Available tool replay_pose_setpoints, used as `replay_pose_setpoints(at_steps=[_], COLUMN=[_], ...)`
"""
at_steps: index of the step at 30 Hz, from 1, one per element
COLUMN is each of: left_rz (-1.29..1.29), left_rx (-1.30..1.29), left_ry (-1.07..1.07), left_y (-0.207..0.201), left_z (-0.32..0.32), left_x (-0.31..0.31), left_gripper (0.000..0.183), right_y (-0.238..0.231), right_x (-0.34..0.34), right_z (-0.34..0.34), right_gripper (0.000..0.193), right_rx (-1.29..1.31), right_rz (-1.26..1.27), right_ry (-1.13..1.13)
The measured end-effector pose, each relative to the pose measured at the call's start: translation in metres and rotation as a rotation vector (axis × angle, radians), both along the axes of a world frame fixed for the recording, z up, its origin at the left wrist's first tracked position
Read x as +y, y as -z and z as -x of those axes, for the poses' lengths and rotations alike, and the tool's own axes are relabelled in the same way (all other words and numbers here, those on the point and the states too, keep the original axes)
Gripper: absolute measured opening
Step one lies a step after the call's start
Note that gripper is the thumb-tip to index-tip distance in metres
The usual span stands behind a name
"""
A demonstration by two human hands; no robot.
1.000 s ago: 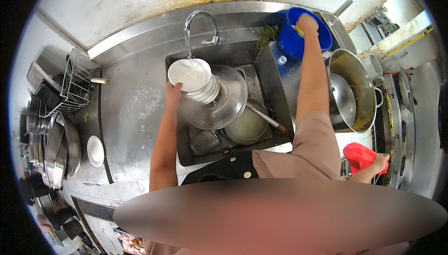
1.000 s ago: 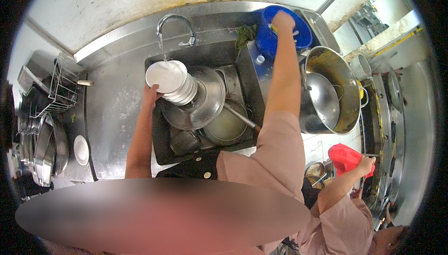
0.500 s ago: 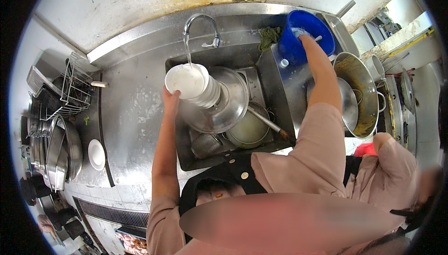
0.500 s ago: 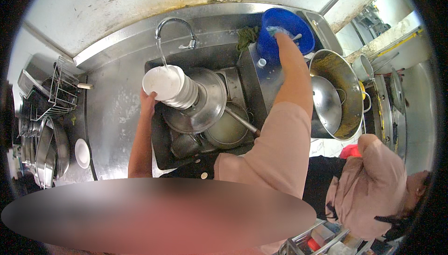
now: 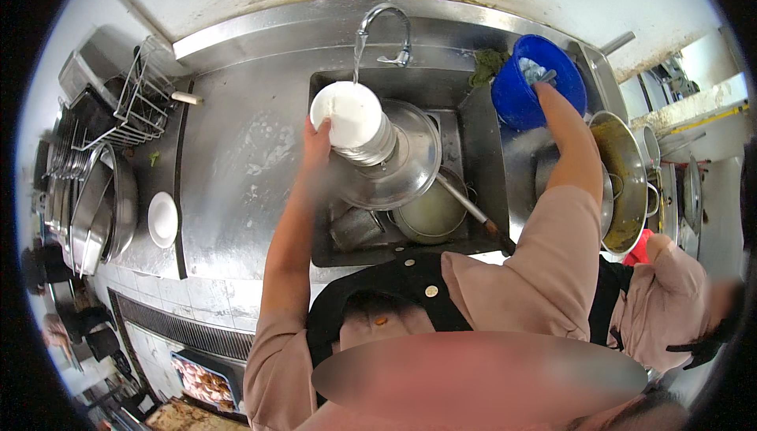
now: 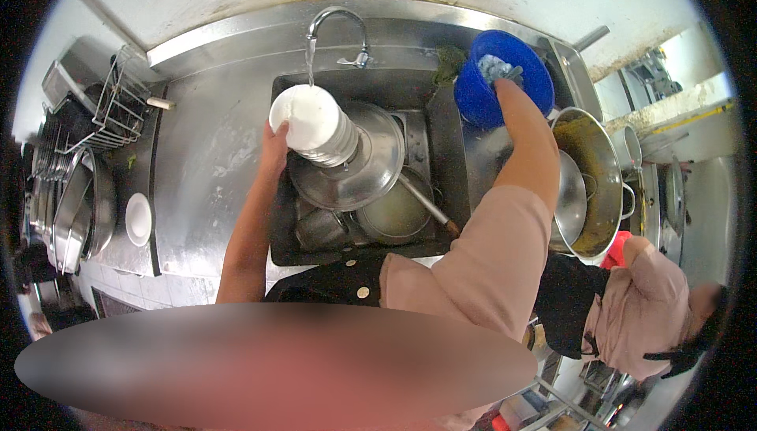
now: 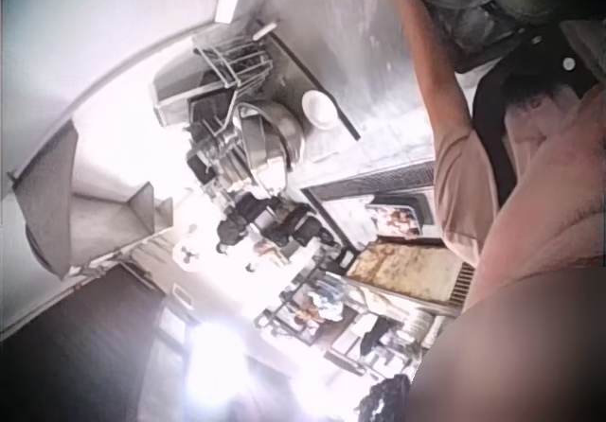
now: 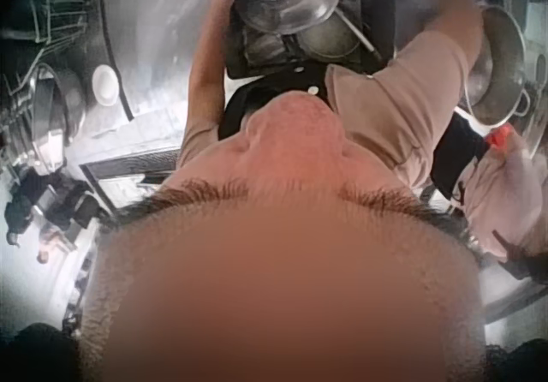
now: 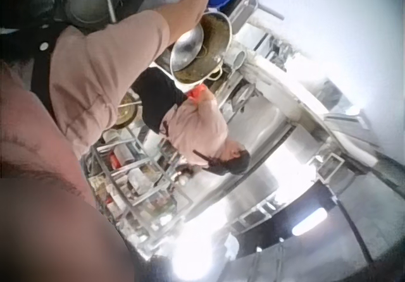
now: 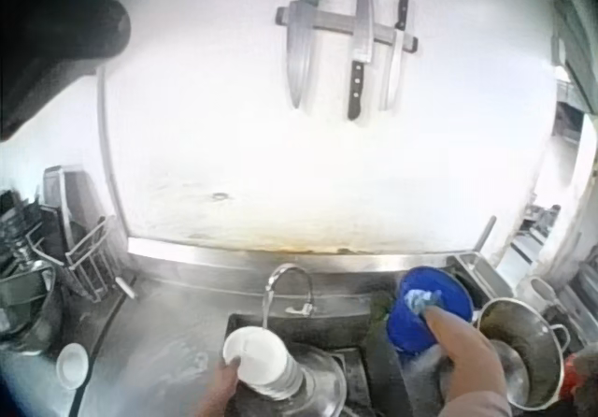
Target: The person washes a stack of white plates in a commercial kitchen sink using a sponge and running water. They scrub each plate, rinse it, and place it on the counter beside the sink.
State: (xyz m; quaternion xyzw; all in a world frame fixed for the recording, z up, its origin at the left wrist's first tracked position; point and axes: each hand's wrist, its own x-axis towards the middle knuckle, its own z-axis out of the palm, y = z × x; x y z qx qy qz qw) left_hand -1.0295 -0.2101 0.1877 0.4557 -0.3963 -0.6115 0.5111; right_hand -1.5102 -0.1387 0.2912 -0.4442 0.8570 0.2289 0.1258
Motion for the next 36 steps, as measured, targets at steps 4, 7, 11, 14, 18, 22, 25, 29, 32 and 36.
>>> replay_pose_setpoints(at_steps=[4, 7, 11, 14, 18, 22, 25, 29, 32, 36], left_rz=[0.033, 0.011, -0.096, -0.049, -0.145, -0.244, -0.211, -0.177, -0.172, -0.158], left_rx=[0.088, 0.134, 0.096, 0.034, 0.088, 0.154, 0.223, 0.208, 0.215, 0.277], left_ry=[0.122, 0.225, 0.274, 0.259, 0.195, 0.257, 0.341, 0.364, 0.318, 0.355], left_y=[-0.01, -0.015, -0.007, 0.002, 0.004, -0.002, -0.003, 0.001, -0.004, -0.02], left_z=[0.015, 0.023, 0.028, 0.031, 0.032, 0.027, 0.022, 0.021, 0.027, 0.036], left_x=[-0.001, 0.0, -0.002, -0.005, -0.003, 0.001, 0.002, 0.003, 0.007, 0.013], left_gripper=[0.045, 0.051, 0.049, 0.045, 0.041, 0.047, 0.052, 0.055, 0.054, 0.048], right_y=[0.0, -0.002, -0.004, -0.002, -0.003, -0.03, -0.08, -0.157, -0.166, -0.086], right_x=[0.003, 0.004, 0.005, 0.004, -0.001, -0.012, -0.022, -0.028, -0.029, -0.047], right_z=[0.004, 0.009, 0.014, 0.019, 0.022, 0.019, 0.009, -0.026, -0.08, -0.185], right_gripper=[0.032, 0.032, 0.033, 0.033, 0.033, 0.033, 0.034, 0.031, 0.032, 0.059], right_rx=[0.008, 0.017, 0.017, 0.017, 0.025, 0.076, 0.196, 0.402, 0.278, -0.307], right_rz=[-0.011, -0.01, -0.02, -0.037, -0.064, -0.063, -0.006, 0.41, 0.641, 0.585], right_ry=[0.008, 0.016, 0.026, 0.022, 0.019, 0.022, -0.001, -0.077, -0.319, -0.691])
